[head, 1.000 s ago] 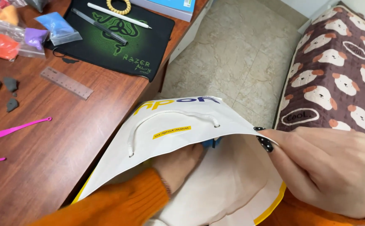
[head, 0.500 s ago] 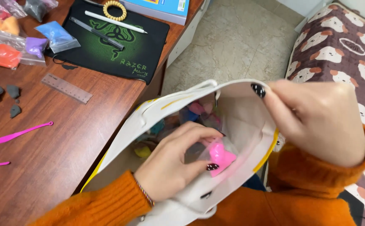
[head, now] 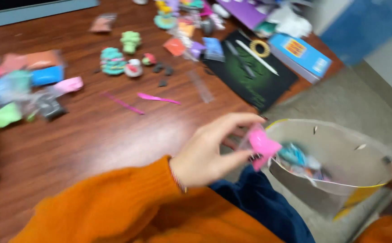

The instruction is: The person works with small pieces of pink and white clay by hand, kneading and shaping them together on a wooden desk.

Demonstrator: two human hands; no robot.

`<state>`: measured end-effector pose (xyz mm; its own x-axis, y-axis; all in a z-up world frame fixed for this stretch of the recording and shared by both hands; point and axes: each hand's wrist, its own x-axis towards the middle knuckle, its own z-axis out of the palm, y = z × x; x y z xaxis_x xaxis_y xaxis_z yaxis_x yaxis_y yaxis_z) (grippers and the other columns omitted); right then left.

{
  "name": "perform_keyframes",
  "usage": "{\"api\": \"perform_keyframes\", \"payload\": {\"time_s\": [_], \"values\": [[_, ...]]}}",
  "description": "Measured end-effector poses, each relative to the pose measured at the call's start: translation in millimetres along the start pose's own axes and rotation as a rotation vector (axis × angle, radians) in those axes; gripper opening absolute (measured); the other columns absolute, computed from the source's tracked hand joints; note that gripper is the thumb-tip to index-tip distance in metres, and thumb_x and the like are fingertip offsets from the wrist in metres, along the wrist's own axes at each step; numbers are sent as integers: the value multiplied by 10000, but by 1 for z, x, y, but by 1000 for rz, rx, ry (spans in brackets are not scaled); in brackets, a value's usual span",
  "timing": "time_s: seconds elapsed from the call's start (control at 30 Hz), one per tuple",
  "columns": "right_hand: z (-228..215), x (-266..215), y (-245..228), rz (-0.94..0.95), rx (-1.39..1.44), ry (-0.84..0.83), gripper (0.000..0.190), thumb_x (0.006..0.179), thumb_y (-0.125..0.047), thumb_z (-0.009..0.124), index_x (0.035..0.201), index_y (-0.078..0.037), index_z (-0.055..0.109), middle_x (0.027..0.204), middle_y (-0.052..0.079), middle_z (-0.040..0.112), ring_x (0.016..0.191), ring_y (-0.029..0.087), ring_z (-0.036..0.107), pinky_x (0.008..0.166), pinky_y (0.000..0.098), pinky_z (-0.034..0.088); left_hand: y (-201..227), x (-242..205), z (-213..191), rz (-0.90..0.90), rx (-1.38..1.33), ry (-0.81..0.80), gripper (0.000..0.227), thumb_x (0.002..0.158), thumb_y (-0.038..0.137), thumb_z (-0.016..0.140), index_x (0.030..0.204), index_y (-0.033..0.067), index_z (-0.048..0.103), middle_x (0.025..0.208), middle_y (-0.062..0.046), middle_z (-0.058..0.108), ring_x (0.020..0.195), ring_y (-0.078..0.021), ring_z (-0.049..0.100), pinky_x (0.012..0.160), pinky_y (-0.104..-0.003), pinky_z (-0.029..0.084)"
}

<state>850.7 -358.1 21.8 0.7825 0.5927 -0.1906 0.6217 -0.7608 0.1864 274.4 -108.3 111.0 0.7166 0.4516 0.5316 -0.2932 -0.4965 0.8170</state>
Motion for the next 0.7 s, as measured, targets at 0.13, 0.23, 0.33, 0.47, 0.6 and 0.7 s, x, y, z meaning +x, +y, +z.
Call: {"api": "perform_keyframes", "payload": {"time_s": [0.13,0.23,0.33,0.47,0.6,0.7], "values": [[98,27,-128,129,-99,-229,335,857,-309,672,897,-103,933,883,108,914,937,277,840,774,365,621,-58,-17,-44,-364,-167,188,576,872,71,755,1399,195,556,1235,-8,668,957,-74,637,822,-213,549],[228,77,-165,132,75,-357,262,783,-134,769,959,31,871,921,203,884,945,309,835,839,411,618,-87,-35,-77,-339,-209,271,543,899,72,716,1415,131,556,1346,-30,630,1088,-103,640,954,-262,545],[294,107,-191,49,116,-346,281,746,-103,803,987,40,820,980,228,857,976,343,813,855,432,618,-85,-50,-107,-434,-370,380,518,914,98,683,1419,89,570,1281,-65,634,1038,-128,643,888,-300,597],[283,167,-233,-267,114,-300,256,779,-150,776,986,-5,816,935,179,851,911,307,807,813,406,615,-77,-73,-146,-651,-562,612,557,901,-38,592,1451,43,559,1179,-157,640,810,-234,716,807,-376,673],[242,204,-260,-542,127,-288,235,811,-194,748,984,-49,811,890,132,842,847,274,800,772,381,611,-76,-90,-171,-681,-609,757,525,930,-17,568,1452,39,562,1321,-119,599,867,-249,695,848,-401,639],[201,185,-285,-725,163,-304,222,835,-226,727,983,-80,806,857,98,835,799,250,794,740,363,607,-69,-94,-183,-712,-580,863,519,945,6,540,1461,28,582,1215,-106,593,869,-152,566,879,-440,622]]}}
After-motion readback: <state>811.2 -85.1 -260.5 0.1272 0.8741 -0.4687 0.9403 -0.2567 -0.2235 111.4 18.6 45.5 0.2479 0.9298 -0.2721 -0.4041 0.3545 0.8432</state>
